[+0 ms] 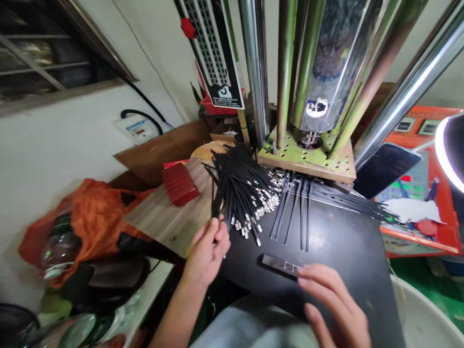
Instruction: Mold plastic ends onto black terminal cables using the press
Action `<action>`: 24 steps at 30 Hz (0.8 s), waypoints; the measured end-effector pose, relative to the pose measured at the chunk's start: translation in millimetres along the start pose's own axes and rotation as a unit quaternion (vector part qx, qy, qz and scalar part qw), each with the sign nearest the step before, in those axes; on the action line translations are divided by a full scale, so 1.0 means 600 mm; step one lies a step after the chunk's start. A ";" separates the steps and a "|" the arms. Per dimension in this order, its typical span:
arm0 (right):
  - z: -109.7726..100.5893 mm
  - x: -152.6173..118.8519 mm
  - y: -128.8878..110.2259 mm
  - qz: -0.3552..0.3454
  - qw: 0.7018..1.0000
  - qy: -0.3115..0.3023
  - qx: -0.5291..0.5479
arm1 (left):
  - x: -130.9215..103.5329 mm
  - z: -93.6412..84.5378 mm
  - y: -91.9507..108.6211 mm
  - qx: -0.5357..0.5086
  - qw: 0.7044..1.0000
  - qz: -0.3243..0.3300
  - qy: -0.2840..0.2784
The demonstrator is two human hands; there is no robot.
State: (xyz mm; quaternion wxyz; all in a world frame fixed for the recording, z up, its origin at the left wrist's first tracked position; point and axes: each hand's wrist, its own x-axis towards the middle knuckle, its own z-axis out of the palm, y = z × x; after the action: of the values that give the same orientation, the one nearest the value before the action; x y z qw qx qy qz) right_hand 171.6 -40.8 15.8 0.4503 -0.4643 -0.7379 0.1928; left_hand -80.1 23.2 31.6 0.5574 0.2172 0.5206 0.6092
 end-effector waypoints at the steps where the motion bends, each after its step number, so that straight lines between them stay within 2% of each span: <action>1: 0.031 0.025 -0.018 0.013 0.998 -0.002 0.057 | -0.017 0.017 -0.012 -0.006 0.999 -0.015 -0.031; 3: 0.085 0.067 -0.041 0.113 0.980 -0.013 0.164 | -0.049 0.041 -0.039 0.041 0.992 -0.025 -0.114; 5: 0.118 0.094 -0.047 0.243 0.931 -0.072 0.263 | -0.074 0.046 -0.061 0.182 0.964 0.021 -0.193; 7: 0.127 0.101 -0.041 0.323 0.861 -0.160 0.359 | -0.086 0.035 -0.071 0.316 0.912 0.063 -0.252; 9: 0.120 0.095 -0.032 0.343 0.812 -0.203 0.426 | -0.087 0.017 -0.071 0.384 0.877 0.076 -0.280; 10: 0.115 0.088 -0.027 0.343 0.807 -0.192 0.441 | -0.085 0.010 -0.070 0.399 0.868 0.075 -0.286; 12: 0.106 0.076 -0.021 0.348 0.815 -0.134 0.443 | -0.082 0.001 -0.067 0.404 0.865 0.070 -0.290; 14: 0.101 0.067 -0.017 0.372 0.818 -0.062 0.434 | -0.080 -0.001 -0.065 0.386 0.868 0.039 -0.310; 16: 0.099 0.062 -0.015 0.400 0.811 -0.016 0.426 | -0.081 0.002 -0.064 0.374 0.866 0.022 -0.331; 18: 0.100 0.057 -0.017 0.413 0.805 -0.012 0.425 | -0.083 0.005 -0.063 0.386 0.860 0.050 -0.329; 21: 0.105 0.048 -0.027 0.416 0.791 -0.047 0.446 | -0.084 0.008 -0.063 0.401 0.860 0.098 -0.300; 24: 0.114 0.036 -0.037 0.413 0.790 -0.033 0.452 | -0.082 0.011 -0.065 0.393 0.864 0.114 -0.294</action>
State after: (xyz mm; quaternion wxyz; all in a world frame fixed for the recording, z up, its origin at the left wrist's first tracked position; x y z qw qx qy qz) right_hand 98.9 -23.9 6.0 0.4617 -0.4619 -0.3190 0.6868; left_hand -42.7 -25.2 15.6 0.4797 0.6453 0.5000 0.3216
